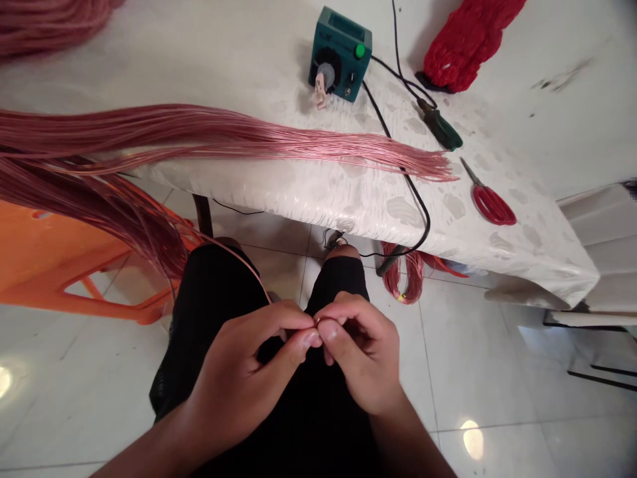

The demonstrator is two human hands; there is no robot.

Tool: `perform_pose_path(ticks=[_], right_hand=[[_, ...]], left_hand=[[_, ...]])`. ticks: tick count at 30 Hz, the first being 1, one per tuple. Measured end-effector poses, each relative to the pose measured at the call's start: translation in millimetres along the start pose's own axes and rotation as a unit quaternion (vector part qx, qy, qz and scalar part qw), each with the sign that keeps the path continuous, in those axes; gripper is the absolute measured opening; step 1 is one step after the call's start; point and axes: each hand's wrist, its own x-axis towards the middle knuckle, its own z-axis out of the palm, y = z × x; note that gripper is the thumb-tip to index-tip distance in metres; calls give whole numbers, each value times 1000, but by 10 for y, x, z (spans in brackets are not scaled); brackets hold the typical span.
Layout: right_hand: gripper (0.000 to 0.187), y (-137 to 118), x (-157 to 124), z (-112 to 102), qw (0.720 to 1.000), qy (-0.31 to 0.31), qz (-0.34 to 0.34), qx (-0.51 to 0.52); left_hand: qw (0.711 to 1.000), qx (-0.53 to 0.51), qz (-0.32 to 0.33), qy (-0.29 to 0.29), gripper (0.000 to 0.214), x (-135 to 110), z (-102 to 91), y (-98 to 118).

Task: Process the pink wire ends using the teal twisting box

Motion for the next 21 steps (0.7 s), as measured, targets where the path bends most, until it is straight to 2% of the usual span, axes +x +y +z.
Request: perform_pose_path(ticks=[6,11,15,21], right_hand=[[12,25,-58,85,999,39,-15,-5],[8,45,-97,208,994,98,-24,26],[9,34,-102,284,991,122,-37,45],[9,12,-124,308,989,140,10,46]], left_hand=[[999,-23,-21,12,16,12,16,11],[998,-55,-33,28,20,-12,55,17],[997,-59,-30,35,18,-34,69,26],[999,1,-10,38,17,-29,73,13]])
